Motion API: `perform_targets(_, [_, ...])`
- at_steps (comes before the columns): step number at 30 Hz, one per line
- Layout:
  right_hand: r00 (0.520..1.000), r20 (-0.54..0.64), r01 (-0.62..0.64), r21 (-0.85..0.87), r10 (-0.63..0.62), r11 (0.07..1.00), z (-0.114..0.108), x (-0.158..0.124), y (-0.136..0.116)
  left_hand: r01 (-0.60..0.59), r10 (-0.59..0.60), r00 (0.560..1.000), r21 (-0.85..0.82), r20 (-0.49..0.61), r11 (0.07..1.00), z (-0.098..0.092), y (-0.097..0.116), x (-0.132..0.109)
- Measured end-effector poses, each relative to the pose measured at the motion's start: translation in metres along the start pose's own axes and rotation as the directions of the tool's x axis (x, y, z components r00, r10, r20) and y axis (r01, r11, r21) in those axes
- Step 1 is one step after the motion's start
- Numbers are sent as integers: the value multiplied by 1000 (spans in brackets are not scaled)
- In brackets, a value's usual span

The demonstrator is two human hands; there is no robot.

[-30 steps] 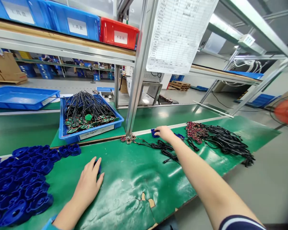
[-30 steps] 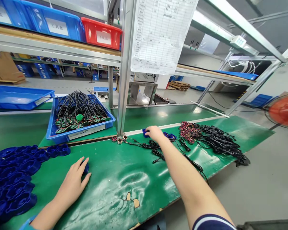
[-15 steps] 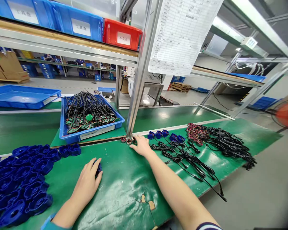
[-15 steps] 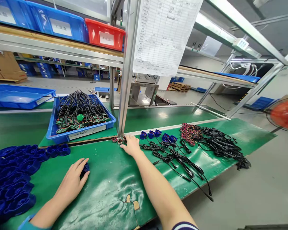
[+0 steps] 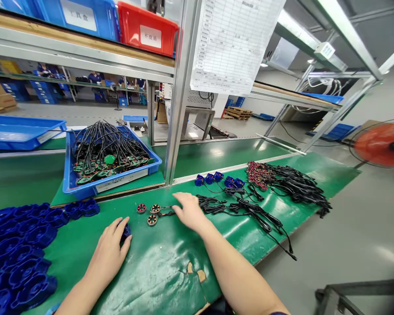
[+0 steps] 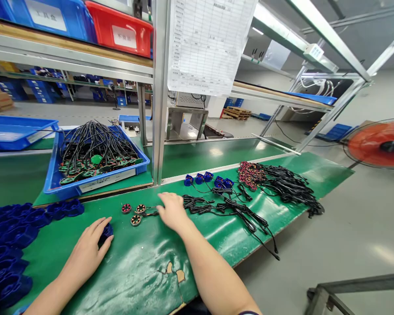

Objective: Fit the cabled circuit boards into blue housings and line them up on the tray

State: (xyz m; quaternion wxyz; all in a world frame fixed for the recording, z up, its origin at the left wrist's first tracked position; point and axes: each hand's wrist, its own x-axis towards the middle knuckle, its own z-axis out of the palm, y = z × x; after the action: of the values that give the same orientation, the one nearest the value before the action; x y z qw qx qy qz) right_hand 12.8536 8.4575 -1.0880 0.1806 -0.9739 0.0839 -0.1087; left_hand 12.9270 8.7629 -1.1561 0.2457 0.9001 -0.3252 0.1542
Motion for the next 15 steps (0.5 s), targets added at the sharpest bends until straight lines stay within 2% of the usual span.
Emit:
perform_targets(3, [964,-48,-267,-118,263,957,-21,-4,50,9,-9,1000,-10,7,1000,0,2,0])
perform_targets(5, [950,-40,-313,-141,311,939,-30,-6,79,14,-13,1000,-23,10,1000,-1,4,1])
perform_targets(7, [957,-10,-288,-145,290,947,-35,-7,98,15,-15,1000,-38,3,999,-2,7,1])
perform_targets(9, [972,4,-233,-133,235,963,-38,-8,103,14,-14,1000,-47,-5,999,-3,9,2])
perform_targets(12, [992,-94,-93,-89,85,992,-50,-10,93,13,-13,1000,-49,1,999,-5,12,2])
perform_targets(14, [986,-168,6,-78,-19,997,-63,-15,79,13,-13,1000,-49,13,999,-6,13,1])
perform_targets(15, [986,-157,36,-82,-49,996,-70,-20,72,12,-11,1000,-50,16,999,-7,13,1])
